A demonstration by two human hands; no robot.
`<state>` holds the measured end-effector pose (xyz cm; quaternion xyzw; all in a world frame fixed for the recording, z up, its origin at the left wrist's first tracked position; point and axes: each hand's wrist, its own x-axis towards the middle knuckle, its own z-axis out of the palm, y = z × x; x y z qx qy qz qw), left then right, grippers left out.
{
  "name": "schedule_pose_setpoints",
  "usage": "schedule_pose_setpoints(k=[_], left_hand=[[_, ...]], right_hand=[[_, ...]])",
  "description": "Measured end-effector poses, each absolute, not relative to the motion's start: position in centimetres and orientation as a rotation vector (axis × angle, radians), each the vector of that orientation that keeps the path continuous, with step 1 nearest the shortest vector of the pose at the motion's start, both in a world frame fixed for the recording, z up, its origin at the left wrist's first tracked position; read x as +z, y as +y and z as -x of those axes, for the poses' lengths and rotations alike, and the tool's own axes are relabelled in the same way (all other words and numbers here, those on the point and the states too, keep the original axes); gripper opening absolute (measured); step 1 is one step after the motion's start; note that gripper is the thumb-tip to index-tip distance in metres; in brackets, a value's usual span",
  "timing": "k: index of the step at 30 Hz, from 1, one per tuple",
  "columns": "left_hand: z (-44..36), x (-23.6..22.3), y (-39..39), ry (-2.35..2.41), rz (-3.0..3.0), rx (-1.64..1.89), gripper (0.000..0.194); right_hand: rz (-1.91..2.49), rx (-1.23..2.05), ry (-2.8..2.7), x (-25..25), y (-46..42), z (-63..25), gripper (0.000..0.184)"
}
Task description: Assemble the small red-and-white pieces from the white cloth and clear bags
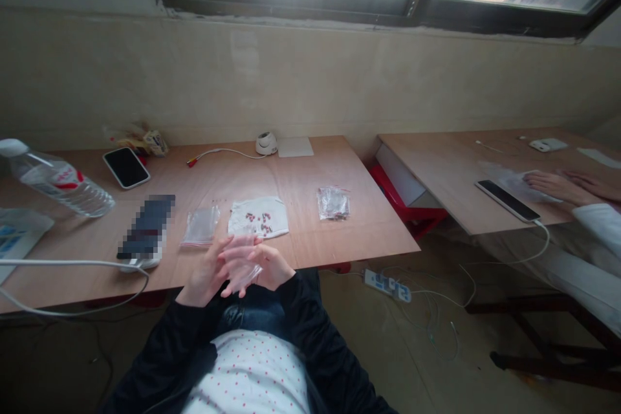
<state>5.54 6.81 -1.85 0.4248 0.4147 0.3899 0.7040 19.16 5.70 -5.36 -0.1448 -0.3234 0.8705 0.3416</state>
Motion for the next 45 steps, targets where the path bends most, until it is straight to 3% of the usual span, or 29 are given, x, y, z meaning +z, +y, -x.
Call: schedule_pose_setpoints(k=[5,16,24,28,32,45], left_hand=[[-5.2,-1.9,6.8,1.022,-0.865,0.9,0.033],[-5.2,-1.7,6.9,1.02,-0.688,1.295,0.027],[-4.9,-1.3,6.8,1.021,-0.828,1.177,0.042],[-5.0,-1.1,6.5,1.056,-1.074,0.934,0.029],[-5.4,-1.1,6.0,1.044,-1.282,0.865,0.021],[-4.9,-1.3,6.2,1.18,-1.332,0.992,0.021]], right_hand=[[0.547,2.213,-0.87,-6.3,5.1,-18.8,0.051],[1.04,1.559,-0.921,-5.4,3.0,-18.4,0.036],[1.159,1.182,-0.924,-5.1,2.8,-18.6,0.024],[1.229,0.976,-0.845,-5.0,3.0,-19.4,0.024],[1.222,0.96,-0.812,-4.7,3.1,-20.1,0.024],[1.14,1.026,-0.91,-4.2,2.9,-20.5,0.02]])
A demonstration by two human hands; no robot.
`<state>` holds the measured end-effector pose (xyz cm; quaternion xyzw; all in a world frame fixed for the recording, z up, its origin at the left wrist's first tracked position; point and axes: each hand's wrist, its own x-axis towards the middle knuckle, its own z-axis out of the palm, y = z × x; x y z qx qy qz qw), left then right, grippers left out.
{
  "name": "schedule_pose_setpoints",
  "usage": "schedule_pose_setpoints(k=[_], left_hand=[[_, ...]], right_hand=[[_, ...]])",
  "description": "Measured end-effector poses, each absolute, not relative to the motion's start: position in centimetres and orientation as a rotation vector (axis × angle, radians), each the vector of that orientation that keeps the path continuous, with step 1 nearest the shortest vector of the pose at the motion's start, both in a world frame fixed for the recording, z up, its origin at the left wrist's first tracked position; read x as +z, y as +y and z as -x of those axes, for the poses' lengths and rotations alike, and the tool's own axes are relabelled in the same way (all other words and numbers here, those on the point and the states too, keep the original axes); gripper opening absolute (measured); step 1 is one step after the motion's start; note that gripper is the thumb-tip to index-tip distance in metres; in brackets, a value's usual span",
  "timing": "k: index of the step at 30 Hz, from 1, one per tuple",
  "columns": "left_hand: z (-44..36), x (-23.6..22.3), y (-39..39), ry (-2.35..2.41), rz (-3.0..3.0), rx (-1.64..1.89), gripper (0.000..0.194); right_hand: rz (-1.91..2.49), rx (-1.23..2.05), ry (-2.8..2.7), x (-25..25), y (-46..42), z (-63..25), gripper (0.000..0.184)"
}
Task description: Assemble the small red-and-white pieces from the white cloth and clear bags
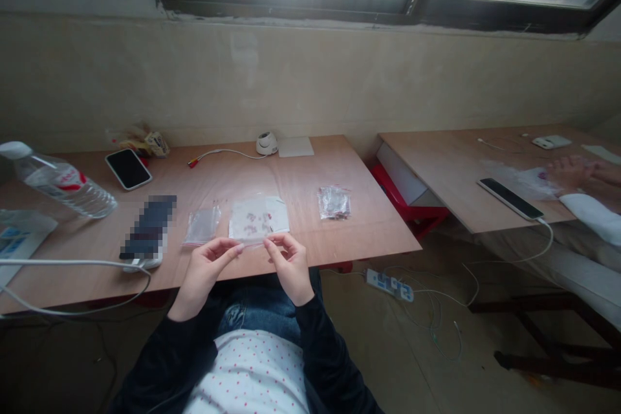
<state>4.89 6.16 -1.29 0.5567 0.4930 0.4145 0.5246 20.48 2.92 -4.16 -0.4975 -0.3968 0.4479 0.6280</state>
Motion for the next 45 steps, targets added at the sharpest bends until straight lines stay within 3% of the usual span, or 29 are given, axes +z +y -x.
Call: schedule_pose_setpoints(k=[26,45], left_hand=[[-4.9,-1.2,5.6,1.151,-1.655,0.921,0.017],[-3.1,-1.8,6.6,1.263,-1.536,1.027,0.023]], right_hand=[[1.206,1.008,-1.117,-4.4,2.9,-19.4,0.019],[1.17,1.005,-1.231,-3.9,5.2,-18.6,0.02]])
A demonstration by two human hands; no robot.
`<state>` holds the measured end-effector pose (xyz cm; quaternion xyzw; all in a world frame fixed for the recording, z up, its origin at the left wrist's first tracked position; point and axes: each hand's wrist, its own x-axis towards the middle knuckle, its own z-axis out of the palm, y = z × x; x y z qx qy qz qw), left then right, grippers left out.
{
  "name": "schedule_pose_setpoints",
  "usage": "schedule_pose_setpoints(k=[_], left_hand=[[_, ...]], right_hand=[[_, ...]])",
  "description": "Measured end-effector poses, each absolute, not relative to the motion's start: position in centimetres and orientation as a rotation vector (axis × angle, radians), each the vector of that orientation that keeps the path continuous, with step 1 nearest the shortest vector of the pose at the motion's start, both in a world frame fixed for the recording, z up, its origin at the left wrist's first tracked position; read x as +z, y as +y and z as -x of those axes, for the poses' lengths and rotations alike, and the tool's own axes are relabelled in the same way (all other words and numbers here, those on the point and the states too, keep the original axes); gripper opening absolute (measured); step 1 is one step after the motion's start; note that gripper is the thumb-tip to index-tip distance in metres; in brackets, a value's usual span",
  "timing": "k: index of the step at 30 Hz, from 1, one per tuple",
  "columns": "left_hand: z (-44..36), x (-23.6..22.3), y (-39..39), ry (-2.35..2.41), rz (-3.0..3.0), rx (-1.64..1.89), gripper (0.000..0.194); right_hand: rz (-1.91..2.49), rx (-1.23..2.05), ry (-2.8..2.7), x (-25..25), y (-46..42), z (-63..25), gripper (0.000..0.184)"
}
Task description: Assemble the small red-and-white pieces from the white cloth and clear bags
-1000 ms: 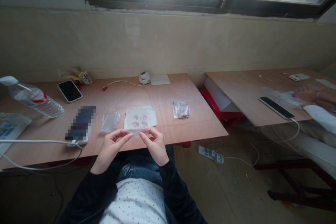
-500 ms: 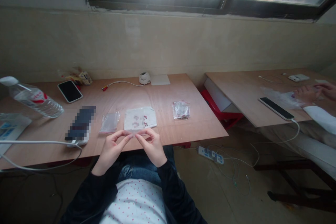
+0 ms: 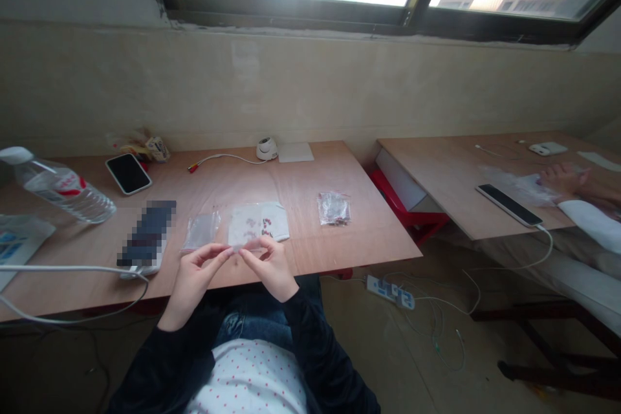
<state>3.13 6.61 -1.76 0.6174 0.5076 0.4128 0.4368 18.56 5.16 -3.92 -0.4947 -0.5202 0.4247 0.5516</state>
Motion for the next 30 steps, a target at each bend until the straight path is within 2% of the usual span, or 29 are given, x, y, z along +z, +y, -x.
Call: schedule_pose_setpoints(k=[12,19,24,30], left_hand=[[-2.0,-2.2,7.2,1.409,-1.591,1.1,0.024],[-0.3,-3.3,8.5,1.563,-1.406,1.22,0.03],[2.3,-4.9,9.8,1.665,-1.263,1.395,0.037],[4.2,-6.7,10.8,1.801,-1.348,1.358,0.034]], right_hand=[[1.141,1.16,-1.437,-4.7,7.3,-16.7,0.038],[1.184,1.216,-1.418,-6.3,10.4,-14.6,0.053],[1.189,1.435,-1.472,-6.3,11.4,-13.1,0.046],[1.327,1.383,-1.562,-7.3,11.8,-10.9,0.037]])
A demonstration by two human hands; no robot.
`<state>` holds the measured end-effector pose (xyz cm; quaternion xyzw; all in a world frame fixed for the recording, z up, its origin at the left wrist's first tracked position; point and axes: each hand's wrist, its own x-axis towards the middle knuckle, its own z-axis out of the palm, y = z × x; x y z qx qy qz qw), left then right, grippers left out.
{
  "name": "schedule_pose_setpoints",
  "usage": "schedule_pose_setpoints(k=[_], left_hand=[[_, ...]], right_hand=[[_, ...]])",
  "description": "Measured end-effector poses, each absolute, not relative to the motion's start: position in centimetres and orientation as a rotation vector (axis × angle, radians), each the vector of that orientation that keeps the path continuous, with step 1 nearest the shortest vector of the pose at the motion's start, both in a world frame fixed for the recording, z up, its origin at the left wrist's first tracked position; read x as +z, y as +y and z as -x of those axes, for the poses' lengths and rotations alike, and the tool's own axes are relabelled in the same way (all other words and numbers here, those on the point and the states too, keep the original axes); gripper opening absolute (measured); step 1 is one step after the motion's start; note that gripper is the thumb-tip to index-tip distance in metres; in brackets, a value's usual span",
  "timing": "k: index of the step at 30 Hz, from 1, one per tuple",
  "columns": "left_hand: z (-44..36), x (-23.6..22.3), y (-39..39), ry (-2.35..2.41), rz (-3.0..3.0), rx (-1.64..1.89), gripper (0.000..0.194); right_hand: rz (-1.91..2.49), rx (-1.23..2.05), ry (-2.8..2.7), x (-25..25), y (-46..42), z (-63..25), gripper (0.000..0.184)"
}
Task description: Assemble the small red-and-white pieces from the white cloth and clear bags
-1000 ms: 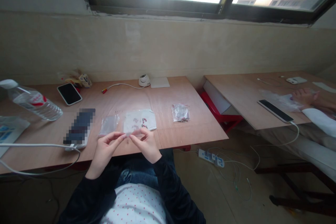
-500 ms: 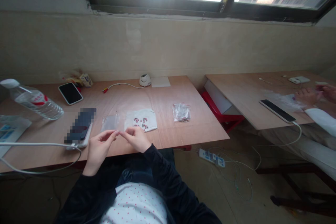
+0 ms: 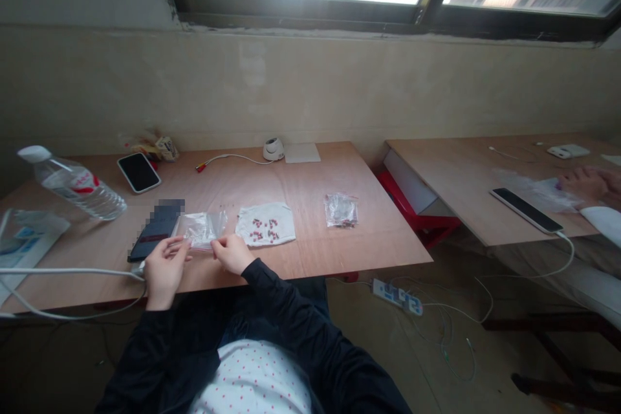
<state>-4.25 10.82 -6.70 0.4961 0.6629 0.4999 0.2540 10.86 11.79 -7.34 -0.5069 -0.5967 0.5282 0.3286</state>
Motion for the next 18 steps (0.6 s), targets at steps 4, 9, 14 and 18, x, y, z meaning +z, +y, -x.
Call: schedule_pose_setpoints(k=[4,9,14,18], left_hand=[[4.5,-7.5,11.2,1.908,-1.469,1.195,0.033],[4.6,-8.0,11.3,2.063,-1.626,1.032,0.035],[4.0,-7.9,11.5,2.125,-1.84,1.0,0.035],[2.9,-7.7,12.0,2.141,-2.003,0.982,0.042]], right_hand=[[1.419,1.09,-1.601,-7.9,11.3,-10.0,0.022],[1.486,0.953,-1.58,-7.9,10.6,-10.0,0.015],[1.451,0.837,-1.467,-8.4,11.0,-9.8,0.038],[1.394,0.812,-1.43,-8.7,11.8,-9.4,0.043]])
